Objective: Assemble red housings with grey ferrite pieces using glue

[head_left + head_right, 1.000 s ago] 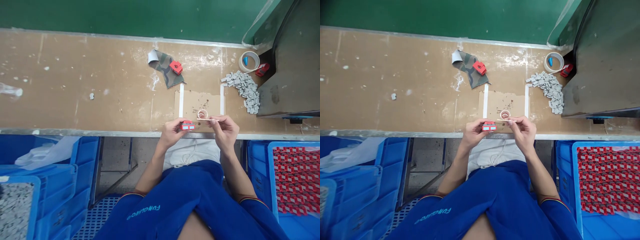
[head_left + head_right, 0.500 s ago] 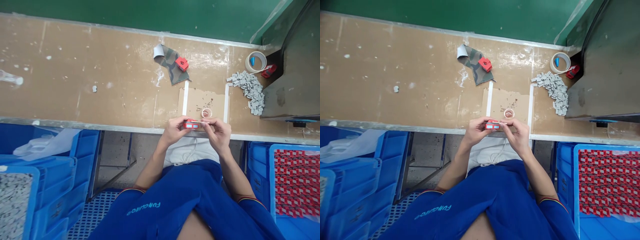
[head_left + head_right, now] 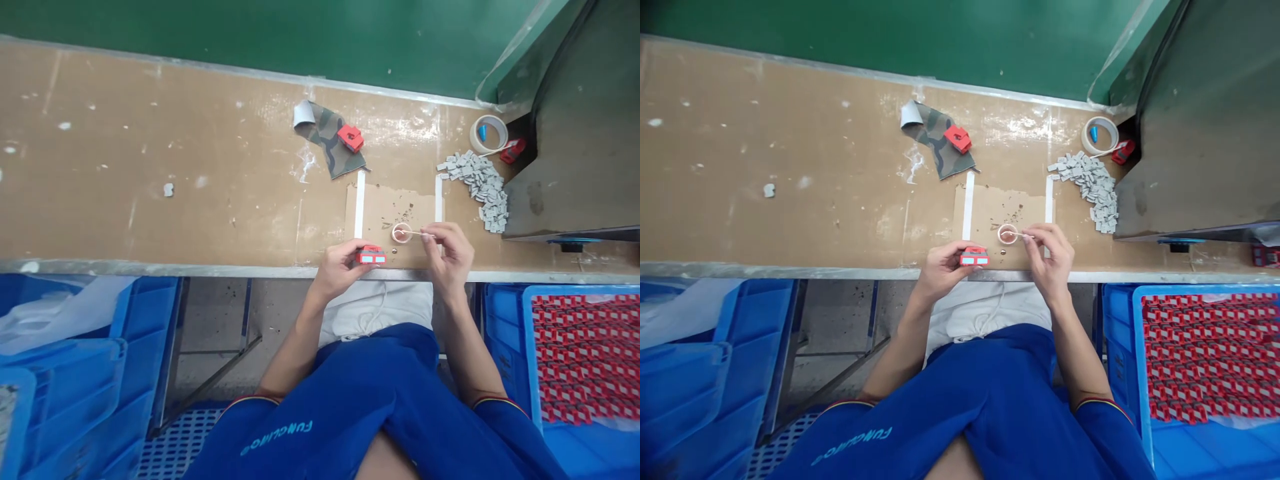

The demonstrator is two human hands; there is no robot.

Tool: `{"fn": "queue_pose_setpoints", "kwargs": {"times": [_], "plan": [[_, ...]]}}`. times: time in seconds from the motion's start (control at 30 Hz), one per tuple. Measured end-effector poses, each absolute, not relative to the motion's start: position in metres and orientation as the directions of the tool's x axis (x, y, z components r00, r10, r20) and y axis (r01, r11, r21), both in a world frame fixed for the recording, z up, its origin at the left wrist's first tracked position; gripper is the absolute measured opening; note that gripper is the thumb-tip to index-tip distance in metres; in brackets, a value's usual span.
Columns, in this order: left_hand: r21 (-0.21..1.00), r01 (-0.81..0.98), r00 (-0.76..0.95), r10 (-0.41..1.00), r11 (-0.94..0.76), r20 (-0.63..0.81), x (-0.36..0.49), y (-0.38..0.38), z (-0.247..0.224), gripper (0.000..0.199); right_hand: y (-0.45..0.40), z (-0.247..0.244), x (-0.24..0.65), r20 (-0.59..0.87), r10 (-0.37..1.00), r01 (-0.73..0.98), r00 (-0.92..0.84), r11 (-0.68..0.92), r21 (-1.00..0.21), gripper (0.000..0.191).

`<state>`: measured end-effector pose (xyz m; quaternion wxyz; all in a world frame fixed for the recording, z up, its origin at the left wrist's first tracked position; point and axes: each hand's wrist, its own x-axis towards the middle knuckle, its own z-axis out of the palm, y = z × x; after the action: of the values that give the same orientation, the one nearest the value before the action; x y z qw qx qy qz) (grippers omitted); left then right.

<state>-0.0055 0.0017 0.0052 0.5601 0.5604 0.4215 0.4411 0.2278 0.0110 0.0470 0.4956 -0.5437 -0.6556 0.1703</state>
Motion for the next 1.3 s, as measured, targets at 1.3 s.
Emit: {"fn": "queue_pose_setpoints", "kwargs": {"times": [1.3], "plan": [[0.968, 0.025, 0.268, 0.935, -0.249, 0.233, -0.009, 0.005, 0.007, 0.033, 0.107, 0.068, 0.307, -0.040, 0.954, 0.925, -0.298, 0.278, -0.259, 0.020]]}}
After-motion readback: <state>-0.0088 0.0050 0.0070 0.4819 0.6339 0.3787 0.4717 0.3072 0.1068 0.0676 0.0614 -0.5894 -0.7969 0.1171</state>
